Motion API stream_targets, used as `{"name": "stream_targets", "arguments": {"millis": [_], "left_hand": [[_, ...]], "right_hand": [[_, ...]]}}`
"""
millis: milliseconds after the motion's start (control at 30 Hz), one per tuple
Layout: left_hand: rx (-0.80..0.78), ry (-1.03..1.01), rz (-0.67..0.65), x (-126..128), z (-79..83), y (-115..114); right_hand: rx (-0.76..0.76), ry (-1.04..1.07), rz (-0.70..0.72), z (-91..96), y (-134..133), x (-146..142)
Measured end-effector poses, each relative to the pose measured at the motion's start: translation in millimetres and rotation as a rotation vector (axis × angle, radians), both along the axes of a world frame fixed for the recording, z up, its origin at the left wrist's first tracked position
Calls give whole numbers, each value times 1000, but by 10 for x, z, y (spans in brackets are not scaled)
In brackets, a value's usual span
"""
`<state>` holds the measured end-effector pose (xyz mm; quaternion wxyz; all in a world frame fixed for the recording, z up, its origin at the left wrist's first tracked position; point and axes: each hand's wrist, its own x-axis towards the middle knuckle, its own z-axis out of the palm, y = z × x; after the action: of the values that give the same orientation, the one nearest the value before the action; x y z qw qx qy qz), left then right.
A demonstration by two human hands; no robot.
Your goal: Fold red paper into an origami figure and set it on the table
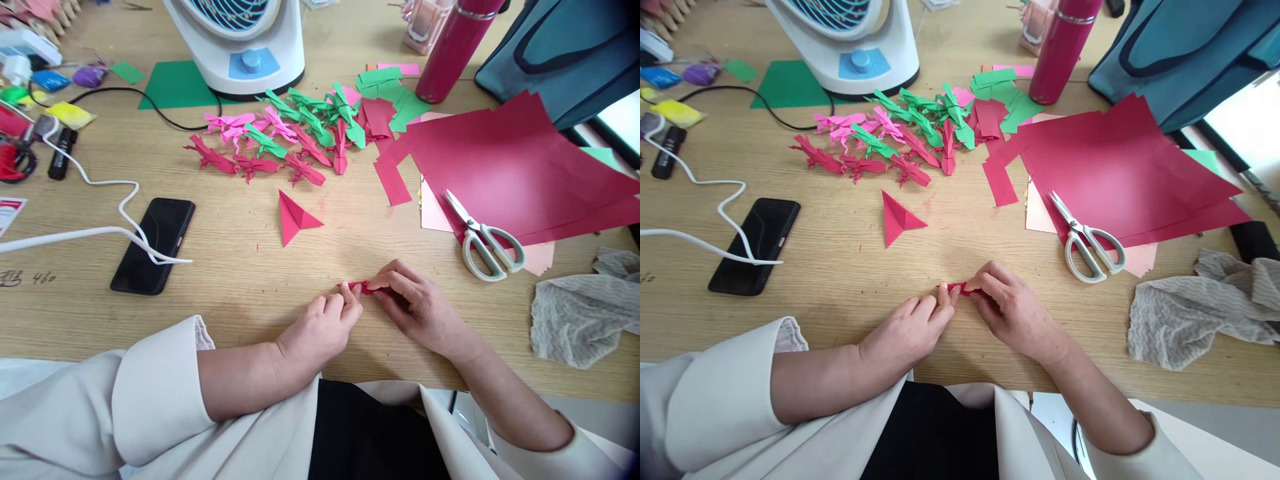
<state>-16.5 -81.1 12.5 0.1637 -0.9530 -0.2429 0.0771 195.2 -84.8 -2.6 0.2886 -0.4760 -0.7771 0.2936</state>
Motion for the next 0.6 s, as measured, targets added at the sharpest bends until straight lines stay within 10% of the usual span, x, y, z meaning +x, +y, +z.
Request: {"name": "stream_targets", "arguments": {"millis": [600], "left_hand": [[-479, -512, 64, -372, -3, 179]], "right_hand": [[30, -87, -73, 7, -28, -104]]}}
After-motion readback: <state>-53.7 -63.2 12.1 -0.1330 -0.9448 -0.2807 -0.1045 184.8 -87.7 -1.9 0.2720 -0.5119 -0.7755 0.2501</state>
